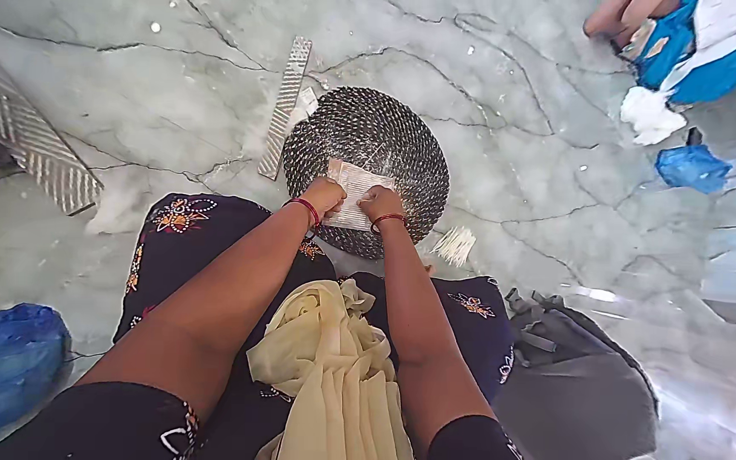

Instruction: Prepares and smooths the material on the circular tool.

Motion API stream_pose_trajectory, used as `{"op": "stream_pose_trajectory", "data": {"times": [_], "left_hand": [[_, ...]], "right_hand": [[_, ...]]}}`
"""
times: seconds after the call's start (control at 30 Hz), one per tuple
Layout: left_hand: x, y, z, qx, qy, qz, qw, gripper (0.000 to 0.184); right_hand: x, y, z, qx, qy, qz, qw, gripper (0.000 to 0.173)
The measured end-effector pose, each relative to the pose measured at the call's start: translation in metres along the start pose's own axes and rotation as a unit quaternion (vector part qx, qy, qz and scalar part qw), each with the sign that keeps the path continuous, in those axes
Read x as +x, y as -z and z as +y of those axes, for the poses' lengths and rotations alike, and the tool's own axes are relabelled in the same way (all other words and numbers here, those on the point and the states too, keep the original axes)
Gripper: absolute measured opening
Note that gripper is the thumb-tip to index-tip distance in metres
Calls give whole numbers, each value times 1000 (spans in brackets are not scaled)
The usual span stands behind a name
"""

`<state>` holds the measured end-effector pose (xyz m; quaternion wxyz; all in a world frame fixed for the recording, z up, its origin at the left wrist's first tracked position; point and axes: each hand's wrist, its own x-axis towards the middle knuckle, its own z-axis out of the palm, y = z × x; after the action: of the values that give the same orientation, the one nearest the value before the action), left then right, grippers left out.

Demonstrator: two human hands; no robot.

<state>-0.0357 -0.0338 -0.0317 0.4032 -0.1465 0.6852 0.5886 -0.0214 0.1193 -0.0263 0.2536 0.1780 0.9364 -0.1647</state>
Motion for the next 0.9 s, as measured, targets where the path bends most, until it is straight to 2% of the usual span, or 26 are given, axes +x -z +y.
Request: {"op": "stream_pose_trajectory", "data": {"times": [0.4, 0.5, 0.63, 0.77, 0.9], "left_hand": [[-2, 0, 2, 12, 4, -3, 1000, 29], [-1, 1, 2, 10, 6, -3, 1000, 29], [1, 1, 2, 6, 6, -1, 1000, 29], [0, 1, 2, 1, 7, -1, 1000, 32], [1, 1, 1, -1, 6, 0, 1000, 33]], "right_hand": [[1, 0, 0, -42, -52, 9, 998, 29], [2, 2, 3, -7, -64, 23, 998, 30], [3, 3, 11, 82, -5, 35, 996, 34], [1, 0, 5, -5, 44, 3, 999, 31], [2, 1, 4, -28, 35, -13, 999, 25]]}}
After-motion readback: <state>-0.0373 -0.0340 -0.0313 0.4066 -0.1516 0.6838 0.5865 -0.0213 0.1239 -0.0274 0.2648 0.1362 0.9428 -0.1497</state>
